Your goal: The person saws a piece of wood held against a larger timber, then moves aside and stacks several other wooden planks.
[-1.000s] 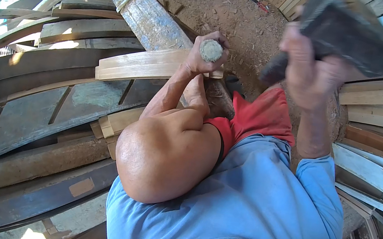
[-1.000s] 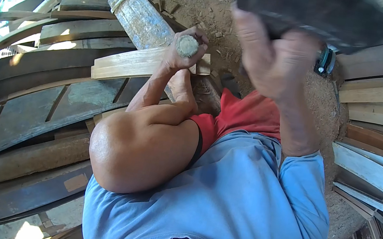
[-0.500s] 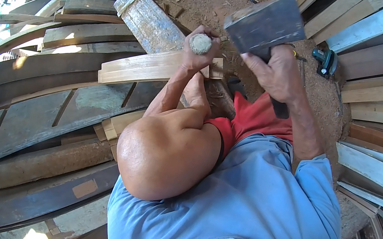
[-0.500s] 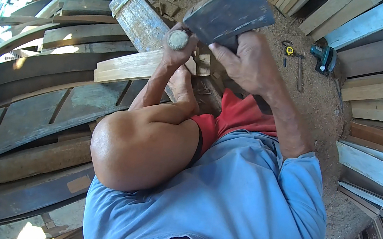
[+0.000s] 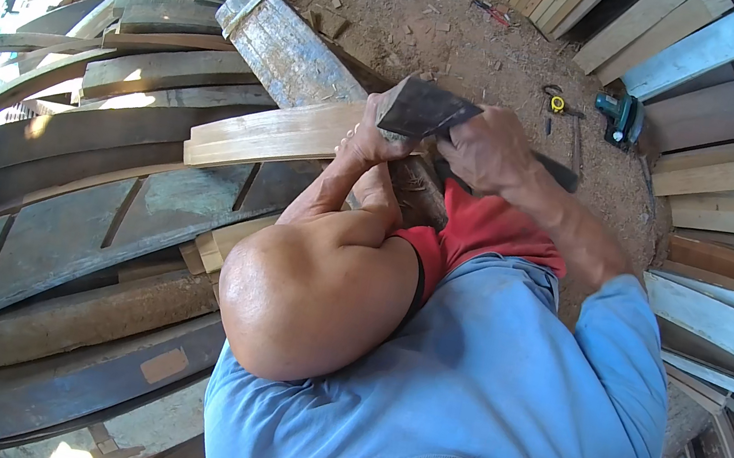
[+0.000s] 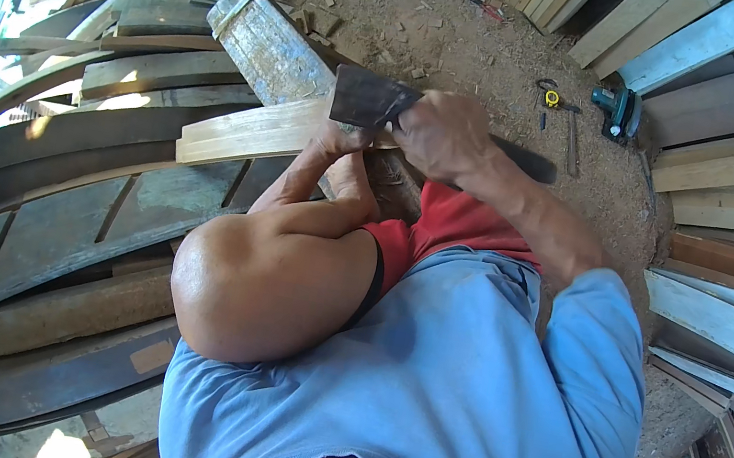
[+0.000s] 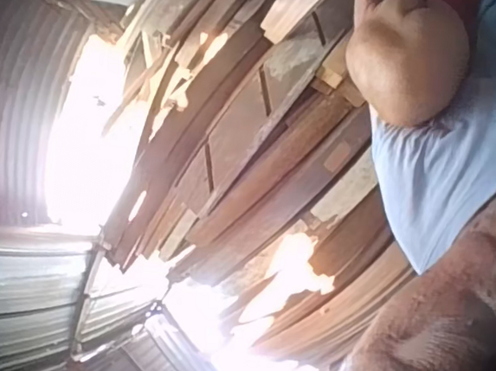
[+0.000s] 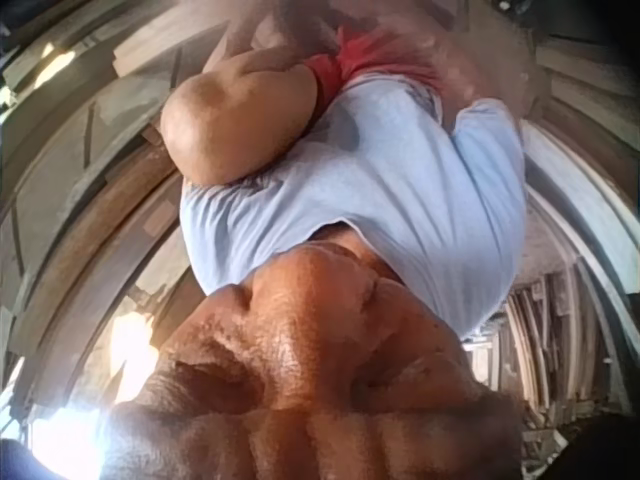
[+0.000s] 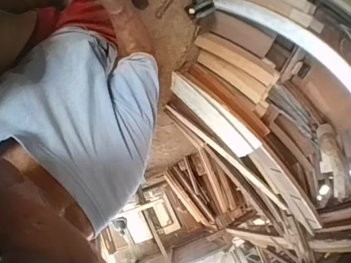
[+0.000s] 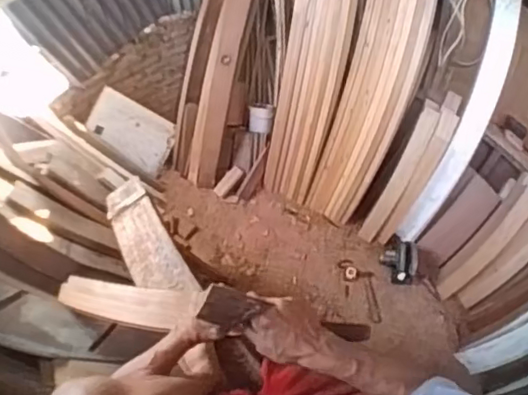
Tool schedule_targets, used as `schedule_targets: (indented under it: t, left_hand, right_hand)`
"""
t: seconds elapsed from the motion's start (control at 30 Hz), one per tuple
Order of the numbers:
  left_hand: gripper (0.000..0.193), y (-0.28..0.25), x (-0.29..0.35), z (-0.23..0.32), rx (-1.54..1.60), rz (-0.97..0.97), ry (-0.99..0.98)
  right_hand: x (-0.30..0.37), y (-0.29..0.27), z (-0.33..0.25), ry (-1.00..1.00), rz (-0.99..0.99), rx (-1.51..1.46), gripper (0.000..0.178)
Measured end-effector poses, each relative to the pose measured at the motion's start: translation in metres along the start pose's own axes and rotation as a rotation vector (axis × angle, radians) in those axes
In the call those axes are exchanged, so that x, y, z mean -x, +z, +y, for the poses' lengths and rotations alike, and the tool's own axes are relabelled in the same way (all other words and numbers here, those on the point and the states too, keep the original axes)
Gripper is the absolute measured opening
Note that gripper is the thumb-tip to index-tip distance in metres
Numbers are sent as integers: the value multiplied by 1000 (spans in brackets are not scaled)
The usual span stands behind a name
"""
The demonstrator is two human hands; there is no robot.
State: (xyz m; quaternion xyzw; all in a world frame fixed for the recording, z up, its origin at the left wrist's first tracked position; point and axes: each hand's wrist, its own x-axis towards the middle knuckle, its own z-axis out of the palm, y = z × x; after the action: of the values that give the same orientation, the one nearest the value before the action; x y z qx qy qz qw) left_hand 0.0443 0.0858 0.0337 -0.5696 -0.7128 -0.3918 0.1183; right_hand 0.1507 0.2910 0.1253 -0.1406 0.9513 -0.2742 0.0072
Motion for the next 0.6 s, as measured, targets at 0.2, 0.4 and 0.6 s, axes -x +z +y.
schedule_targets:
  t: [0.2, 0.4, 0.6]
  left_hand:
    - [19, 14, -16, -15, 327, 617, -813]
    - [46, -11, -63, 24, 244, 396, -385]
    - [75, 30, -55, 56, 325, -205, 87]
  right_hand:
    - [0, 6, 2, 62, 210, -666, 29]
    - [7, 20, 42, 458, 91, -1452, 41]
    - [-2, 54, 97, -189, 61, -979, 40]
